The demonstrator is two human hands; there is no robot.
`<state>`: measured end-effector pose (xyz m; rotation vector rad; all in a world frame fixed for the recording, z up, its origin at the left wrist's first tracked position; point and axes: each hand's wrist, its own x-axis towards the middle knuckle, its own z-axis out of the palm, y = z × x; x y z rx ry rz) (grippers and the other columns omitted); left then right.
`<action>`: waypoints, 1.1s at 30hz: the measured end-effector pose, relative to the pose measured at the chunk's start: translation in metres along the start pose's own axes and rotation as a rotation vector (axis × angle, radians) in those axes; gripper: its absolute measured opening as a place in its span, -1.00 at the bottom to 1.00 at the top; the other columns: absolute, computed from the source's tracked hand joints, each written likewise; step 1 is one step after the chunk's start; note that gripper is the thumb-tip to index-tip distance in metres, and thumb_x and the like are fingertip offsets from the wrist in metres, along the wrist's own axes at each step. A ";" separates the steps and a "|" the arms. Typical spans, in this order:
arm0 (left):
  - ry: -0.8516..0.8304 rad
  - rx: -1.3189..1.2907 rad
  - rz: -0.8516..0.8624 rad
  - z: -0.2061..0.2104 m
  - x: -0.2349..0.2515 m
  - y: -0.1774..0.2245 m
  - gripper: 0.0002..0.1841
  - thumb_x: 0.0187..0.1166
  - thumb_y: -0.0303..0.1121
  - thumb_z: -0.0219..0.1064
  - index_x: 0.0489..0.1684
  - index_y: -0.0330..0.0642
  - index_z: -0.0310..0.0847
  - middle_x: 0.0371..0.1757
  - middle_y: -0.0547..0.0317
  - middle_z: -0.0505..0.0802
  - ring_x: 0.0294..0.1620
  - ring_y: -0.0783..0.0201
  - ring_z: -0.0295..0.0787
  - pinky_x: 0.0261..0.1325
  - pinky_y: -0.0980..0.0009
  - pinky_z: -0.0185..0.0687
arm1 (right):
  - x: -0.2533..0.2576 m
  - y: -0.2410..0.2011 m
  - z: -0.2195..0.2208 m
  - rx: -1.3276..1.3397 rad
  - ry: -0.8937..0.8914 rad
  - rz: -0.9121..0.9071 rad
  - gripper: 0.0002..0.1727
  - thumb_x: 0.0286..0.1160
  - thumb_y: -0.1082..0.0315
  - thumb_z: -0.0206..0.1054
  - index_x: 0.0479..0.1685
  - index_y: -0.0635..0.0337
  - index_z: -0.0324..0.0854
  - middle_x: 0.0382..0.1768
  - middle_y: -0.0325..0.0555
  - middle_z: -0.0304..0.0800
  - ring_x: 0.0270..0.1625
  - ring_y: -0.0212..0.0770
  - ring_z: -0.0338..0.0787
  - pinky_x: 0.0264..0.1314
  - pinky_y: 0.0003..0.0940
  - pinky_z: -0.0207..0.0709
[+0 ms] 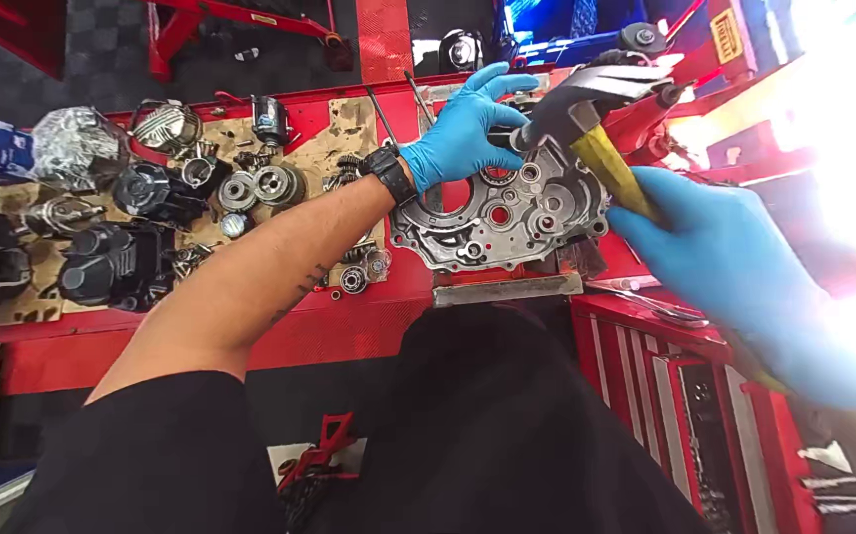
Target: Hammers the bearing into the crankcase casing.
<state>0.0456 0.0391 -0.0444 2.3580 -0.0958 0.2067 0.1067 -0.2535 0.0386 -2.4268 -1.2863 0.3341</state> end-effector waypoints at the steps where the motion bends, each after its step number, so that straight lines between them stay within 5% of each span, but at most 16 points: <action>1: -0.004 -0.005 -0.004 -0.001 -0.003 0.000 -0.64 0.22 -0.14 0.70 -0.03 0.01 0.93 0.71 0.06 0.50 0.89 -0.05 -0.05 0.87 -0.01 -0.14 | -0.002 -0.001 -0.002 0.012 0.005 0.009 -0.71 0.62 0.14 0.21 0.14 0.00 0.70 -0.47 -0.12 0.71 -0.47 -0.09 0.70 -0.49 0.02 0.48; 6: -0.012 0.013 -0.024 -0.022 -0.022 -0.009 -0.68 0.26 -0.08 0.65 -0.04 0.11 0.95 0.78 0.09 0.41 0.91 -0.05 -0.14 0.88 -0.02 -0.20 | -0.007 -0.001 -0.015 0.077 0.016 0.051 -0.70 0.61 0.10 0.25 0.20 -0.12 0.70 -0.50 -0.24 0.69 -0.57 -0.29 0.63 -0.57 -0.16 0.47; 14: -0.026 -0.043 -0.033 -0.020 -0.020 -0.008 -0.65 0.23 -0.17 0.68 -0.02 -0.02 0.94 0.72 0.10 0.50 0.90 -0.03 -0.06 0.88 0.03 -0.16 | 0.007 -0.015 -0.010 0.048 -0.022 -0.033 -0.66 0.62 0.10 0.23 0.26 -0.10 0.69 -0.42 -0.20 0.75 -0.46 -0.20 0.70 -0.47 -0.05 0.50; 18: -0.044 -0.035 -0.035 -0.020 -0.020 -0.010 -0.66 0.25 -0.13 0.66 0.00 0.06 0.93 0.73 0.13 0.49 0.90 -0.02 -0.07 0.89 0.02 -0.17 | 0.005 -0.025 -0.018 0.159 0.129 -0.065 -0.65 0.69 0.11 0.23 0.34 -0.03 0.61 -0.38 -0.24 0.72 -0.52 -0.36 0.65 -0.55 -0.29 0.54; 23: -0.044 -0.020 0.023 -0.014 -0.018 -0.011 -0.68 0.24 -0.16 0.68 -0.08 -0.05 0.93 0.67 0.11 0.57 0.87 -0.05 0.01 0.86 -0.03 -0.10 | 0.015 -0.017 0.007 -0.010 -0.012 -0.022 -0.71 0.64 0.19 0.21 0.16 0.09 0.67 -0.45 -0.04 0.73 -0.44 0.01 0.74 -0.45 0.12 0.52; 29: -0.081 0.019 0.039 -0.014 -0.020 -0.019 -0.80 0.54 -0.17 0.42 -0.15 -0.01 0.91 0.67 0.16 0.57 0.86 0.05 0.08 0.87 0.06 -0.06 | 0.002 -0.024 -0.024 0.205 0.188 -0.020 -0.65 0.68 0.10 0.24 0.32 -0.03 0.58 -0.36 -0.26 0.73 -0.49 -0.36 0.71 -0.55 -0.27 0.62; 33: -0.134 0.158 0.090 -0.012 -0.018 -0.017 -0.81 0.51 -0.14 0.43 -0.15 0.05 0.91 0.66 0.16 0.58 0.86 -0.04 0.09 0.81 -0.13 -0.01 | 0.001 -0.006 -0.012 0.235 0.120 0.057 -0.69 0.63 0.03 0.25 0.17 -0.07 0.67 -0.48 -0.31 0.69 -0.57 -0.38 0.65 -0.59 -0.30 0.56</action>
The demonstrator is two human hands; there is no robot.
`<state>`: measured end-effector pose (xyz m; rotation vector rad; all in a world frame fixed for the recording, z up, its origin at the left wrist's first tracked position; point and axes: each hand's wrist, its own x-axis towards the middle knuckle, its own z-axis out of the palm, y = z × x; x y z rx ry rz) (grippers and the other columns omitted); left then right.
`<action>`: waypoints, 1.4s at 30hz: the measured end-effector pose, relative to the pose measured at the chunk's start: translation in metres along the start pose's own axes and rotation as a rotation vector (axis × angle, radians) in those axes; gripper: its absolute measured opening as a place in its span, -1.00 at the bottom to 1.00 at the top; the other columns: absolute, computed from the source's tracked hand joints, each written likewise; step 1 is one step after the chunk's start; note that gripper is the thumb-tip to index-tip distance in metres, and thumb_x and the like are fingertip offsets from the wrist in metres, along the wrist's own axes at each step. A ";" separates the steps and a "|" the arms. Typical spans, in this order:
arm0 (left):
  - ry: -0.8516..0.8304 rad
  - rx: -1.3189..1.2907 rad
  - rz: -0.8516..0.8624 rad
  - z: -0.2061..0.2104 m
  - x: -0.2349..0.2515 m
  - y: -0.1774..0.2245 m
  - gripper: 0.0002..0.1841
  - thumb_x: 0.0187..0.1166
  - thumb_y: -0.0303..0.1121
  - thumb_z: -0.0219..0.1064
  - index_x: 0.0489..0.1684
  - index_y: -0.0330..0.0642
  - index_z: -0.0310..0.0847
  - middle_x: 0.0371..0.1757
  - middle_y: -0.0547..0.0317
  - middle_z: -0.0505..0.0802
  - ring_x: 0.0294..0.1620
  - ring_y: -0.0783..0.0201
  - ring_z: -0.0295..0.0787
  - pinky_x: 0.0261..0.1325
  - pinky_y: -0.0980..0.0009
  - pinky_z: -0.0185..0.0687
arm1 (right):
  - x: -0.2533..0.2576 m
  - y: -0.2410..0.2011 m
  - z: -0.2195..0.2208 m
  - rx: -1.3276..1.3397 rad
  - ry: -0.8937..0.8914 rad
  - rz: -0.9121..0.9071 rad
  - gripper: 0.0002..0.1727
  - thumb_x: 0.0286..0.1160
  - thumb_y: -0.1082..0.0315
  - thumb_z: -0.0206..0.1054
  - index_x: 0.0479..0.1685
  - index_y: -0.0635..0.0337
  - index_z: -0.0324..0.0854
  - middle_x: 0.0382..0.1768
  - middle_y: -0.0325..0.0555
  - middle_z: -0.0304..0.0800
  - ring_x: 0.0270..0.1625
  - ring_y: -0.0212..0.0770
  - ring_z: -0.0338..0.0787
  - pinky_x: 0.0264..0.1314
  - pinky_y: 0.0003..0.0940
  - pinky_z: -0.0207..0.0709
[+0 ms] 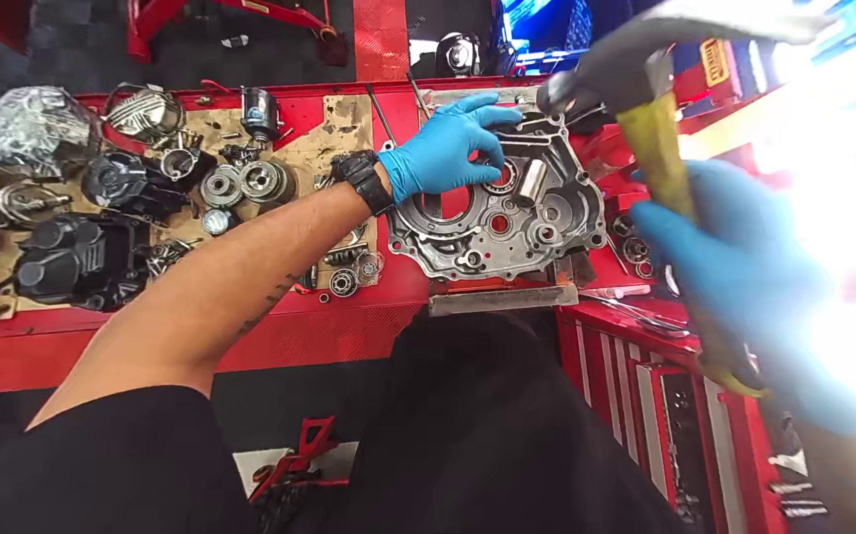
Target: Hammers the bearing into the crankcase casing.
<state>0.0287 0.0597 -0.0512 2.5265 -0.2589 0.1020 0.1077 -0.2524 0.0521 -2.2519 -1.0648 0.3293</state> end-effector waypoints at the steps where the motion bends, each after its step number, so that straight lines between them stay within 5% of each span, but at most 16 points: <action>1: 0.000 0.012 -0.007 0.001 0.000 0.002 -0.82 0.51 -0.15 0.43 -0.17 0.05 0.91 0.65 0.15 0.59 0.86 -0.05 0.09 0.80 -0.15 -0.01 | -0.002 0.006 0.002 -0.002 -0.022 0.050 -0.69 0.63 0.01 0.25 0.16 -0.09 0.68 -0.47 -0.33 0.70 -0.55 -0.40 0.66 -0.55 -0.31 0.56; 4: 0.048 0.015 0.009 -0.003 -0.001 0.008 -0.80 0.48 -0.24 0.48 -0.03 -0.01 0.88 0.61 0.12 0.64 0.82 -0.06 0.18 0.81 -0.11 0.03 | -0.012 0.024 -0.001 -0.004 -0.069 0.154 -0.66 0.61 -0.06 0.23 0.11 -0.11 0.69 -0.45 -0.35 0.72 -0.50 -0.43 0.69 -0.47 -0.33 0.58; 8: 0.022 0.086 -0.023 -0.008 0.004 0.036 -0.54 0.47 -0.20 0.51 0.33 -0.13 0.70 0.33 -0.03 0.77 0.42 -0.09 0.63 0.46 -0.09 0.51 | -0.026 0.045 -0.015 -0.001 -0.043 0.151 -0.62 0.59 -0.04 0.24 0.20 -0.08 0.70 -0.34 -0.33 0.78 -0.41 -0.47 0.73 -0.40 -0.37 0.63; 12: -0.116 0.132 -0.444 0.019 0.026 0.092 -0.41 0.59 0.16 0.33 0.12 -0.30 0.71 0.00 -0.18 0.83 0.08 -0.15 0.80 0.13 -0.18 0.66 | -0.037 0.059 -0.024 0.018 0.005 0.185 -0.61 0.55 -0.01 0.29 0.23 -0.05 0.71 -0.34 -0.30 0.79 -0.44 -0.47 0.71 -0.43 -0.37 0.62; 18: -0.228 0.283 -0.713 0.033 0.060 0.129 -0.58 0.70 -0.22 0.20 0.17 -0.51 0.62 0.18 -0.38 0.76 0.27 -0.29 0.72 0.24 -0.18 0.61 | -0.043 0.087 -0.027 0.192 -0.040 0.270 -0.58 0.51 0.11 0.34 0.26 0.11 0.69 -0.33 -0.20 0.84 -0.45 -0.32 0.78 -0.44 -0.24 0.71; 25: 0.218 0.098 -0.762 0.040 0.003 0.130 -0.58 0.54 -0.14 0.40 0.16 -0.31 0.70 0.00 -0.06 0.88 0.00 0.05 0.88 0.08 0.04 0.79 | -0.026 0.105 -0.035 0.405 -0.088 0.246 -0.63 0.57 0.31 0.32 0.23 0.39 0.65 -0.25 -0.07 0.85 -0.36 -0.40 0.80 -0.26 -0.37 0.74; 29: 0.487 0.094 -0.757 0.053 -0.017 0.108 -0.55 0.55 -0.11 0.46 0.21 -0.30 0.72 0.04 0.03 0.90 -0.03 0.25 0.88 0.11 0.25 0.82 | -0.011 0.135 -0.026 0.437 -0.092 0.121 -0.62 0.55 0.16 0.36 0.26 0.12 0.68 -0.25 -0.24 0.85 -0.38 -0.42 0.80 -0.36 -0.38 0.75; 33: 0.590 0.062 -0.763 0.056 -0.009 0.092 -0.57 0.47 -0.16 0.54 0.18 -0.27 0.75 0.10 0.00 0.85 0.02 0.28 0.85 0.17 0.33 0.79 | 0.013 0.127 -0.024 0.448 -0.142 0.043 -0.60 0.57 0.17 0.31 0.24 0.24 0.69 -0.24 -0.14 0.87 -0.36 -0.42 0.78 -0.29 -0.40 0.70; 36: 0.639 0.021 -0.768 0.059 -0.005 0.087 -0.59 0.43 -0.17 0.57 0.13 -0.24 0.78 0.08 0.05 0.86 0.04 0.32 0.85 0.20 0.34 0.79 | 0.029 0.126 -0.016 0.377 -0.182 -0.112 -0.65 0.57 0.08 0.29 0.21 -0.02 0.72 -0.35 -0.37 0.81 -0.44 -0.54 0.72 -0.44 -0.50 0.64; 42: 0.666 -0.013 -0.824 0.063 0.000 0.086 -0.59 0.35 -0.15 0.62 0.11 -0.14 0.81 0.04 0.14 0.89 0.06 0.32 0.84 0.25 0.24 0.75 | 0.071 0.092 -0.014 0.135 -0.342 -0.330 -0.64 0.66 0.06 0.16 0.21 -0.01 0.69 -0.39 -0.16 0.76 -0.38 -0.17 0.74 -0.39 -0.07 0.57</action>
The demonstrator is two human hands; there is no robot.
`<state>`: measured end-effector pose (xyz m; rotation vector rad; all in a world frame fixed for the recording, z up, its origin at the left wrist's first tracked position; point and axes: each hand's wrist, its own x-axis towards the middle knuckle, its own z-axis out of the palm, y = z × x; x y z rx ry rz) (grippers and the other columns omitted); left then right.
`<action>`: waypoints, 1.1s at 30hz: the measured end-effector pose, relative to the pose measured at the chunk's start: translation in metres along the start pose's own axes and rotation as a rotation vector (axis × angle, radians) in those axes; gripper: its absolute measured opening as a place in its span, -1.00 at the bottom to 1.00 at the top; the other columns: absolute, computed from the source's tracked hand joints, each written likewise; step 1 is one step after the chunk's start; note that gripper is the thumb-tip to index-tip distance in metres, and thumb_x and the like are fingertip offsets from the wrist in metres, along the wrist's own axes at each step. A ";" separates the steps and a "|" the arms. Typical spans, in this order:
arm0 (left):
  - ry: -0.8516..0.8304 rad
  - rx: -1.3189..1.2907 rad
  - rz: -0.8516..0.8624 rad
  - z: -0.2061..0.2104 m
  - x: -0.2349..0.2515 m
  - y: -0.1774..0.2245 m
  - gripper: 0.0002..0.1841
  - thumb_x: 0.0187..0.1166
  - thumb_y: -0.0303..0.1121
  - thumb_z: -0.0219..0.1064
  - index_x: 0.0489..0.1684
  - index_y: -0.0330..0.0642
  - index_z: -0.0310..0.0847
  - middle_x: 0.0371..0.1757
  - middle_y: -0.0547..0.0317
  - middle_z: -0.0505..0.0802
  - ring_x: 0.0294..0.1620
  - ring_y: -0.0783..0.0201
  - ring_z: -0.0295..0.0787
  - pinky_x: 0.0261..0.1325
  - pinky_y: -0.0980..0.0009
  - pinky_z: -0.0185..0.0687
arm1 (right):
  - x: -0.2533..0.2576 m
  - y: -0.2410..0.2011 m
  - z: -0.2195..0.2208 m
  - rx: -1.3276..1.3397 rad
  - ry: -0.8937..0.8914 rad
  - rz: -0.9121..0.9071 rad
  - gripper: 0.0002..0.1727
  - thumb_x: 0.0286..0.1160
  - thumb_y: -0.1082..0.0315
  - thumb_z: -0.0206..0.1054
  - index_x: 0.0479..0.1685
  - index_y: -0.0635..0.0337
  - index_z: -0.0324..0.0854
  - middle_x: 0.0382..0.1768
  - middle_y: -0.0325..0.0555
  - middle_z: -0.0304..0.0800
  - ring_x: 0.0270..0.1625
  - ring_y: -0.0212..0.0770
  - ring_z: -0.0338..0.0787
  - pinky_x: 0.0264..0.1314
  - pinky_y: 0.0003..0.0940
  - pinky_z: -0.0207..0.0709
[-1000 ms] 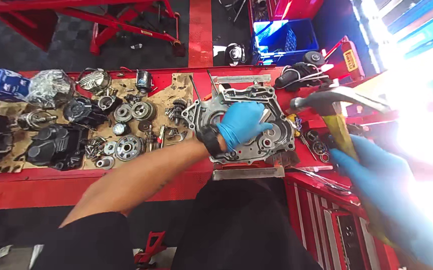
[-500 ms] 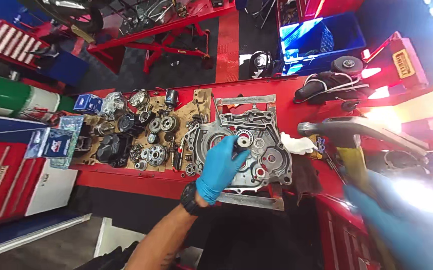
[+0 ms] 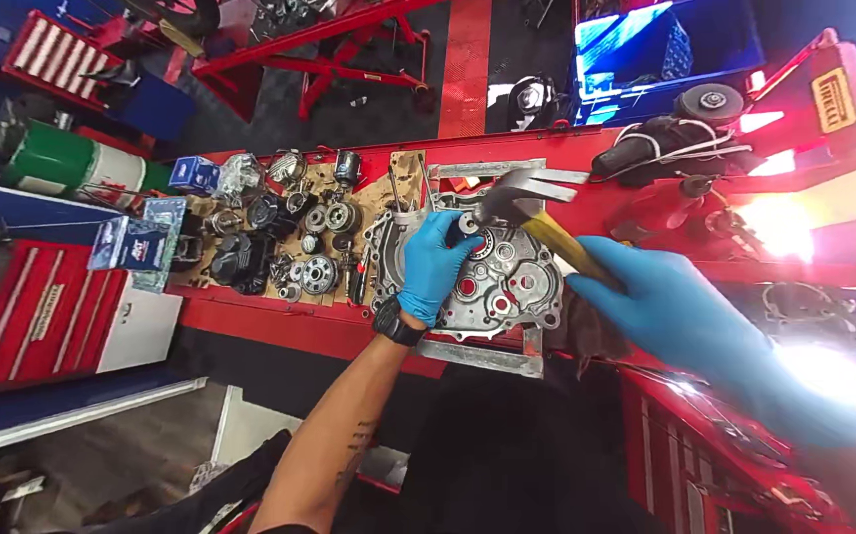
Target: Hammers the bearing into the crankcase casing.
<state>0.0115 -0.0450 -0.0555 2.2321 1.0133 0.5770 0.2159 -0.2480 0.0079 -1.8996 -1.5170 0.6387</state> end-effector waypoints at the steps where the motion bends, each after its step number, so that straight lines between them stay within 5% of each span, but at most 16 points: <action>1: 0.003 -0.006 -0.013 0.000 0.000 0.001 -0.59 0.34 -0.16 0.63 0.10 -0.13 0.81 0.03 0.14 0.89 0.05 0.31 0.84 0.24 0.21 0.75 | 0.008 -0.004 -0.001 -0.062 -0.031 -0.033 -0.64 0.68 0.07 0.14 0.20 0.03 0.67 -0.38 -0.10 0.75 -0.37 -0.07 0.76 -0.38 0.02 0.56; 7: -0.016 -0.038 -0.036 0.000 0.002 0.001 -0.59 0.27 -0.25 0.70 0.08 -0.13 0.80 0.05 0.14 0.86 0.05 0.29 0.83 0.23 0.17 0.77 | 0.037 -0.039 -0.012 -0.470 -0.262 -0.008 -0.76 0.80 0.09 0.06 0.00 0.03 0.51 -0.49 -0.11 0.64 -0.43 0.04 0.76 -0.49 0.05 0.51; 11: -0.014 -0.009 -0.037 -0.001 0.004 0.004 -0.64 0.22 -0.26 0.73 -0.07 -0.16 0.82 0.00 0.12 0.85 0.01 0.25 0.82 0.19 0.13 0.75 | 0.044 -0.057 -0.016 -0.580 -0.394 0.070 -0.79 0.81 0.12 0.06 0.05 0.04 0.42 -0.49 -0.09 0.63 -0.39 0.08 0.77 -0.44 0.06 0.52; 18: -0.006 -0.041 -0.028 0.001 0.004 0.003 -0.62 0.26 -0.25 0.69 0.06 -0.04 0.85 0.05 0.20 0.86 0.05 0.30 0.81 0.20 0.15 0.72 | 0.018 -0.076 -0.033 -0.469 0.112 -0.245 -0.71 0.75 0.09 0.03 -0.11 0.12 0.46 -0.70 -0.24 0.39 -0.73 -0.11 0.52 -0.77 -0.17 0.26; 22: -0.014 -0.007 -0.040 -0.001 0.004 0.009 -0.62 0.27 -0.28 0.70 0.06 -0.11 0.83 0.03 0.12 0.87 0.03 0.24 0.82 0.20 0.11 0.72 | 0.027 -0.045 -0.001 -0.507 -0.237 0.081 -0.73 0.83 0.13 -0.03 -0.03 0.15 0.39 -0.57 -0.04 0.58 -0.47 0.13 0.75 -0.51 0.08 0.51; 30: -0.032 -0.047 -0.087 -0.001 0.005 0.008 -0.53 0.26 -0.27 0.71 0.18 -0.09 0.78 0.07 0.11 0.87 0.05 0.24 0.83 0.22 0.11 0.74 | 0.036 -0.046 -0.009 -0.519 -0.301 0.128 -0.73 0.84 0.08 -0.01 0.00 0.07 0.40 -0.53 -0.07 0.60 -0.40 0.10 0.76 -0.45 0.07 0.51; 33: -0.005 -0.145 -0.063 -0.003 0.005 0.003 -0.54 0.25 -0.27 0.72 0.14 -0.13 0.78 0.03 0.11 0.82 -0.04 0.30 0.79 0.10 0.26 0.76 | 0.039 -0.050 -0.009 -0.536 -0.326 0.117 -0.75 0.83 0.09 0.00 0.00 0.05 0.40 -0.52 -0.09 0.60 -0.39 0.08 0.76 -0.45 0.05 0.51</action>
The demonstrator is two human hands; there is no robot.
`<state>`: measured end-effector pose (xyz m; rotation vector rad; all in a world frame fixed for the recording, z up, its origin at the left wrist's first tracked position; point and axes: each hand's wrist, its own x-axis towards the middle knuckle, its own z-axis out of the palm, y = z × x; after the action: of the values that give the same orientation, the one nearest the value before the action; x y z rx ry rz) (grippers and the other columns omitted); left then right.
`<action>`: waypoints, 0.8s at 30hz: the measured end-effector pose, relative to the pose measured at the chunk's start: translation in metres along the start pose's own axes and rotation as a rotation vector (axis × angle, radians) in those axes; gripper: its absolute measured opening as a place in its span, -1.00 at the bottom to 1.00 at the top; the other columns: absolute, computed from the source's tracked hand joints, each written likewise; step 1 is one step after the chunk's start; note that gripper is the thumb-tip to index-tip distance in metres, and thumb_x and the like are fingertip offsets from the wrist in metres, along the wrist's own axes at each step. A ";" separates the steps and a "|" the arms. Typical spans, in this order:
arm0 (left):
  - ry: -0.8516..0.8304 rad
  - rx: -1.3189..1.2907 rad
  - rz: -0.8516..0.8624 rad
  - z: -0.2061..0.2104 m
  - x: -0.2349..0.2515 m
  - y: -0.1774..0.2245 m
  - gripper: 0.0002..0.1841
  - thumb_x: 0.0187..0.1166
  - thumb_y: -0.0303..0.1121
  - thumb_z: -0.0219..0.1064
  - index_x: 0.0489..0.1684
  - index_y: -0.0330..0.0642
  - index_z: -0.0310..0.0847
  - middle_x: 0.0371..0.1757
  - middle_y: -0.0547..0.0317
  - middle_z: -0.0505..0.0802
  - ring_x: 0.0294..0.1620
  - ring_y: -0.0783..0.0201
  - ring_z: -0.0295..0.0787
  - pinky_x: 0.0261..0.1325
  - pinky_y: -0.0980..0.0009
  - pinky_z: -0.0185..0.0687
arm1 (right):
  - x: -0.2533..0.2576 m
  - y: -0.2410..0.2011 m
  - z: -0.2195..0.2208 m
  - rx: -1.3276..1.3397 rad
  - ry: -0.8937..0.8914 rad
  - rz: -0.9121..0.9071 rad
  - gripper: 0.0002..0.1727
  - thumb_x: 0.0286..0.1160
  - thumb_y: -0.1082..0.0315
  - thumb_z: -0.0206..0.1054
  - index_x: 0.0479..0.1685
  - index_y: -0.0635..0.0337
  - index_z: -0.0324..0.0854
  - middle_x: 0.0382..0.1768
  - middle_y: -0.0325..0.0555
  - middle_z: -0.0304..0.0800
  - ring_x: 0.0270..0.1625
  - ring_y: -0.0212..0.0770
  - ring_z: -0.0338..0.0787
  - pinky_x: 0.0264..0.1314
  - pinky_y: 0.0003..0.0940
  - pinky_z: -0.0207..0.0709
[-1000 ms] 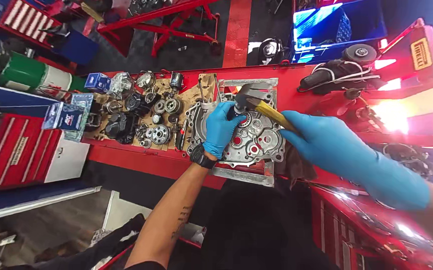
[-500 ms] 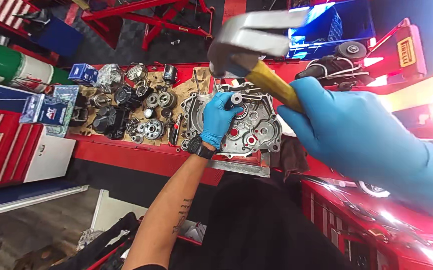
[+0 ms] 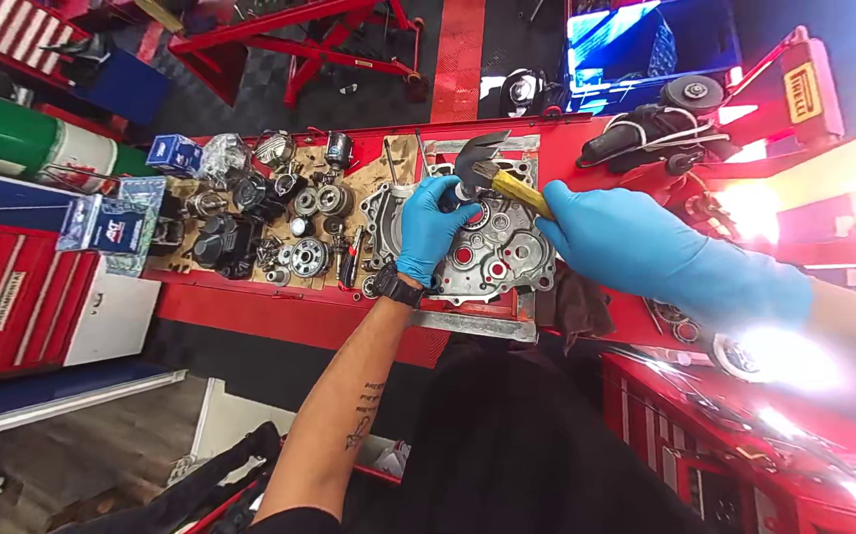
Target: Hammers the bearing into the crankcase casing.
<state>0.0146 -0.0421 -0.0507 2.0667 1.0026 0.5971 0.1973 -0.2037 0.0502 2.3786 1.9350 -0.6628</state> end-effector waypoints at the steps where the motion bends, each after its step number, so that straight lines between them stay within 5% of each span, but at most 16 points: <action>1: 0.002 -0.036 0.007 -0.001 0.001 -0.001 -0.56 0.25 -0.28 0.72 0.10 -0.15 0.78 0.02 0.10 0.79 -0.06 0.31 0.77 0.05 0.31 0.75 | 0.001 -0.001 -0.001 -0.001 -0.006 -0.006 -0.76 0.83 0.09 0.01 0.00 0.06 0.40 -0.51 -0.09 0.61 -0.39 0.08 0.76 -0.45 0.05 0.51; 6: -0.054 -0.061 0.009 -0.016 -0.003 -0.001 -0.65 0.28 -0.34 0.69 -0.01 -0.14 0.75 0.08 0.11 0.77 -0.11 0.33 0.78 -0.07 0.35 0.79 | 0.007 -0.008 -0.007 0.022 -0.045 -0.031 -0.73 0.83 0.07 0.02 0.02 0.07 0.43 -0.46 -0.03 0.65 -0.31 0.14 0.79 -0.39 0.11 0.53; 12: -0.155 -0.182 -0.002 -0.033 -0.010 -0.007 -0.61 0.35 -0.51 0.60 0.16 -0.13 0.71 0.03 0.17 0.87 -0.07 0.37 0.85 0.04 0.39 0.83 | 0.011 -0.017 -0.005 0.009 -0.039 -0.073 -0.75 0.82 0.10 0.03 0.01 0.08 0.43 -0.48 -0.04 0.64 -0.34 0.13 0.78 -0.43 0.09 0.51; 18: -0.136 -0.260 -0.011 -0.028 -0.002 -0.014 -0.64 0.33 -0.49 0.63 0.11 -0.23 0.75 -0.06 0.14 0.90 -0.10 0.37 0.86 0.07 0.38 0.82 | 0.011 -0.015 -0.010 -0.023 -0.027 -0.094 -0.75 0.81 0.10 0.06 0.00 0.09 0.45 -0.50 -0.03 0.63 -0.36 0.15 0.77 -0.44 0.12 0.52; 24: -0.151 -0.228 0.029 -0.029 -0.002 -0.011 -0.61 0.35 -0.48 0.61 0.18 -0.26 0.74 -0.01 0.13 0.90 -0.05 0.41 0.86 0.12 0.42 0.81 | -0.010 -0.015 -0.031 0.086 0.362 -0.227 -0.70 0.77 0.07 0.01 -0.12 0.11 0.41 -0.70 -0.19 0.37 -0.67 -0.02 0.55 -0.70 -0.07 0.28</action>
<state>-0.0108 -0.0270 -0.0423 1.8966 0.7819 0.5348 0.1915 -0.2010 0.0854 2.4961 2.3898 -0.3403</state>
